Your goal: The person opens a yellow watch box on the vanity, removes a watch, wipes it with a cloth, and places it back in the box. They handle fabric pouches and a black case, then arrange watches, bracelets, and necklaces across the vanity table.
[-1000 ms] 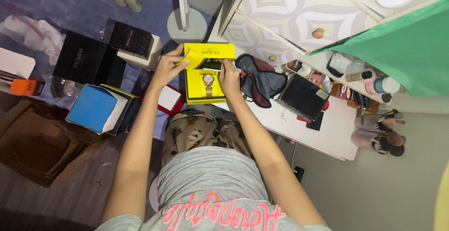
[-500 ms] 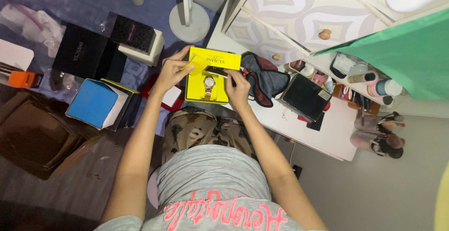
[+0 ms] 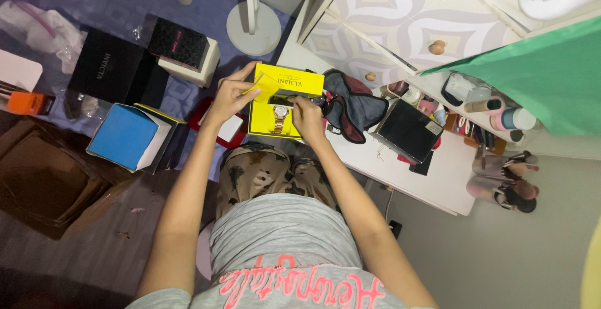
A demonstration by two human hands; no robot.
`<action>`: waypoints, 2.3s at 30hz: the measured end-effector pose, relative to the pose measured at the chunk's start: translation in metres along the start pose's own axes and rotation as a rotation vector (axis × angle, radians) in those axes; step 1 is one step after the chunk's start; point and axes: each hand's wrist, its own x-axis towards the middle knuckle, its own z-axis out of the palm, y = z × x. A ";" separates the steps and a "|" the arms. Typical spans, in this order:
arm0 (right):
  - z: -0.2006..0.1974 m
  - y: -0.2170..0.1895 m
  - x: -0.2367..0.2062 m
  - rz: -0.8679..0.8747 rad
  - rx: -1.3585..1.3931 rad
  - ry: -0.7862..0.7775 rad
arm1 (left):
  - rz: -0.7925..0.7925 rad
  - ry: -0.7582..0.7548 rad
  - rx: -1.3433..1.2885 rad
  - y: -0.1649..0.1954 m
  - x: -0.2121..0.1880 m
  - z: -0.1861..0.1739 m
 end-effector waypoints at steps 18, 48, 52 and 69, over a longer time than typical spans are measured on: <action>-0.016 0.005 -0.015 -0.179 -0.099 -0.050 | 0.099 -0.010 0.199 -0.002 -0.022 -0.003; -0.016 0.001 -0.014 -0.222 -0.148 0.109 | 0.158 0.528 0.814 -0.014 -0.049 0.066; -0.015 -0.005 -0.011 -0.249 -0.194 0.079 | 0.122 0.409 0.845 -0.016 -0.048 0.077; -0.005 -0.009 0.002 -0.108 -0.214 -0.116 | 0.077 0.363 0.733 -0.017 -0.052 0.071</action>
